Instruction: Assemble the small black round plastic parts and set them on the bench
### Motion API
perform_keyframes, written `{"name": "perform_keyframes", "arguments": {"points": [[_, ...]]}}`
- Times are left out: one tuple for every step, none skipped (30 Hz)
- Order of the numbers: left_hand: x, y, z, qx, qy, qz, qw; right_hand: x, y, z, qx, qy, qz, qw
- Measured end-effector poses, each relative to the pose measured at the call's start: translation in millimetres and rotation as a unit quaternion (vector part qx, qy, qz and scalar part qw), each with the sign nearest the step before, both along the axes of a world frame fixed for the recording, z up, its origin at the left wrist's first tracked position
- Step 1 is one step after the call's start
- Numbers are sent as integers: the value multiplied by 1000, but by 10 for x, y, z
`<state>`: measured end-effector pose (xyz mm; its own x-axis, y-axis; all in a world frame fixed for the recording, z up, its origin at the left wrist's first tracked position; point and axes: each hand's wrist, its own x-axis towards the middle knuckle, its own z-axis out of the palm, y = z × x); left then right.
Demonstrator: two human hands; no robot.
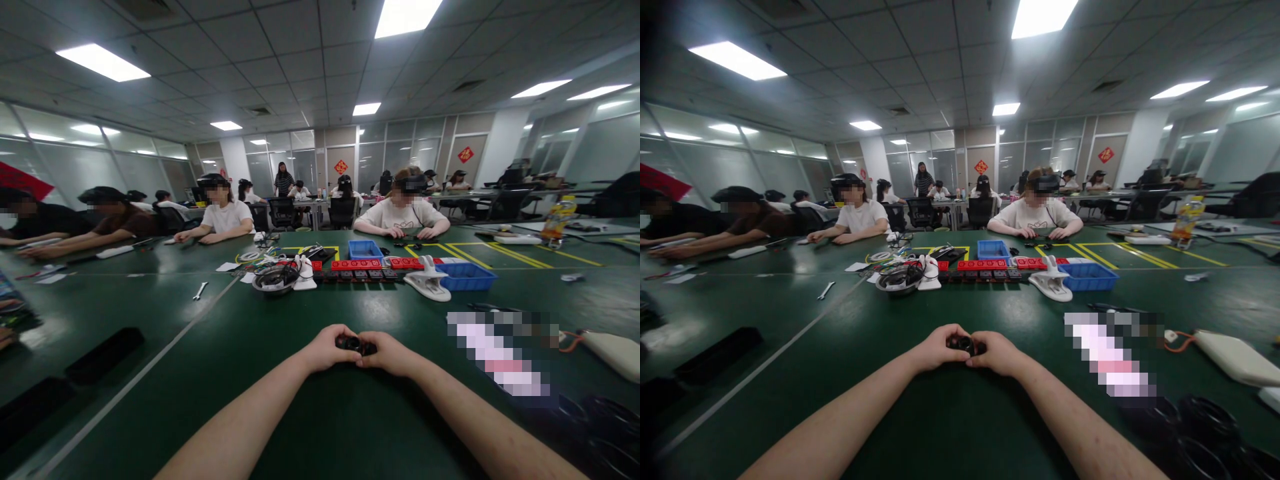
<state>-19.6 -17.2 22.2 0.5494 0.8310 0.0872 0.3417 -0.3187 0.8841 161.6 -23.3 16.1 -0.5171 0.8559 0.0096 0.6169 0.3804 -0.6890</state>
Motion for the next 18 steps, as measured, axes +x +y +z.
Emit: {"name": "perform_keyframes", "arguments": {"points": [[1,0,-1,-1,-1,0,1000,0,0,-1,2,0,0,1000],[1,0,0,-4,-3,0,1000,1,1,-4,4,1,0,1000],[2,-1,0,-7,-5,-1,1000,1,3,-7,6,1,0,1000],[3,-2,1,-10,-5,-1,1000,0,5,-11,8,1,0,1000],[5,-2,2,-13,-5,-1,1000,-1,9,-16,8,1,1,1000],[7,-3,3,-15,-4,-1,1000,-2,12,-21,7,1,0,1000],[10,-4,3,-16,-3,1,1000,-4,16,-26,7,2,0,1000],[13,-4,3,-16,-2,3,1000,-5,19,-31,6,2,-1,1000],[16,-4,2,-14,-1,5,1000,-6,21,-35,4,4,-2,1000],[19,-4,2,-11,0,8,1000,-8,21,-37,3,5,-3,1000],[20,-5,2,-8,1,9,1000,-9,20,-37,1,7,-4,1000],[21,-5,3,-6,1,10,1000,-10,16,-34,1,9,-4,1000],[22,-5,3,-5,2,11,1000,-11,11,-29,-1,11,-4,1000],[22,-6,3,-5,2,11,1000,-12,5,-21,-1,11,-6,1000],[21,-6,2,-6,2,13,1000,-14,-2,-11,-1,11,-7,1000],[21,-5,0,-6,3,15,1000,-17,-8,-1,0,9,-9,1000],[22,-4,-5,-6,4,18,1000,-20,-12,9,0,7,-12,1000],[23,-3,-10,-6,5,22,1000,-25,-15,16,1,4,-17,1000]]}}
